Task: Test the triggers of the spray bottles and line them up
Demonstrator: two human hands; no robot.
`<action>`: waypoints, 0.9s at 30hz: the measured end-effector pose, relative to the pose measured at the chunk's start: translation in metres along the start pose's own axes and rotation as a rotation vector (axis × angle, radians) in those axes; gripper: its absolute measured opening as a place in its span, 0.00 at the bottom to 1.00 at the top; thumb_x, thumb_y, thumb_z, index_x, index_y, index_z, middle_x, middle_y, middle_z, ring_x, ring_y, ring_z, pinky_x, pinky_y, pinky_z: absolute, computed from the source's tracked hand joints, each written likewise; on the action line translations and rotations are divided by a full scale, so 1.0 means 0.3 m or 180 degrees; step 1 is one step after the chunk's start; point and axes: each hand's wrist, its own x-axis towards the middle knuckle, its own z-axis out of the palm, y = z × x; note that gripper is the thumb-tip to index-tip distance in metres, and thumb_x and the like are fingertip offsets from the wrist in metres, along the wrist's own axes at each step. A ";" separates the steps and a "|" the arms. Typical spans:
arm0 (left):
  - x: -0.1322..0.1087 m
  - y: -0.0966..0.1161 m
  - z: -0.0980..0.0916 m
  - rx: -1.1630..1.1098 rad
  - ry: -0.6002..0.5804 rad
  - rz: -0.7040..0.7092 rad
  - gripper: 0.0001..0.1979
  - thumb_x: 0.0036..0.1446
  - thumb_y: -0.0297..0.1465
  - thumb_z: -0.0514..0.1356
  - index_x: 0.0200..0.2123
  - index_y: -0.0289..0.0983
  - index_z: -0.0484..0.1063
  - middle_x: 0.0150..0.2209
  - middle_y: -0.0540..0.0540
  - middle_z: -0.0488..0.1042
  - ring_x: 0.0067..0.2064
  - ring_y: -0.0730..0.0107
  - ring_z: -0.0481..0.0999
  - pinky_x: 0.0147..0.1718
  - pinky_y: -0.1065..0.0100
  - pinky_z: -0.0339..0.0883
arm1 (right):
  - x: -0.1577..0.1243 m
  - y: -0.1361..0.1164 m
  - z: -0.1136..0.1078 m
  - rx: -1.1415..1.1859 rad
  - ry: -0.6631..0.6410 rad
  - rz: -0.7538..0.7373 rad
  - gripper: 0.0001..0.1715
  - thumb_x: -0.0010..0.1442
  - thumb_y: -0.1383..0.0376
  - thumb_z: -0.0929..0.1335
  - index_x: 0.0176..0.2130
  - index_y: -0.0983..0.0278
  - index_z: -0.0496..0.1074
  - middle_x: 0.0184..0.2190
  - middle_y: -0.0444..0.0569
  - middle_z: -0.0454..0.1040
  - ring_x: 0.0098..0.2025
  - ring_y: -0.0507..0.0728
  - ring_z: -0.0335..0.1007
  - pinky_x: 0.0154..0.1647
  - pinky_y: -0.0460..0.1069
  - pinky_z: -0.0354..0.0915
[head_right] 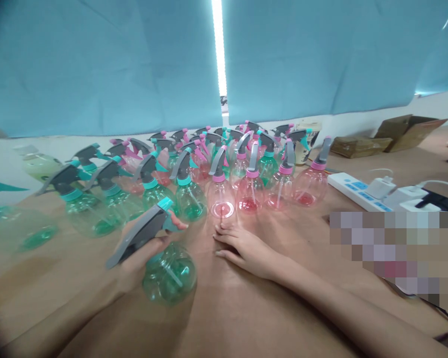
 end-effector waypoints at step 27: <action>0.008 0.046 0.014 0.0305 0.0116 -0.0149 0.13 0.56 0.34 0.55 0.44 0.41 0.71 0.24 0.54 0.65 0.24 0.71 0.64 0.24 0.69 0.58 | 0.001 0.000 0.004 -0.0022 0.0060 -0.0004 0.24 0.68 0.57 0.62 0.59 0.63 0.67 0.59 0.55 0.69 0.64 0.61 0.60 0.64 0.61 0.58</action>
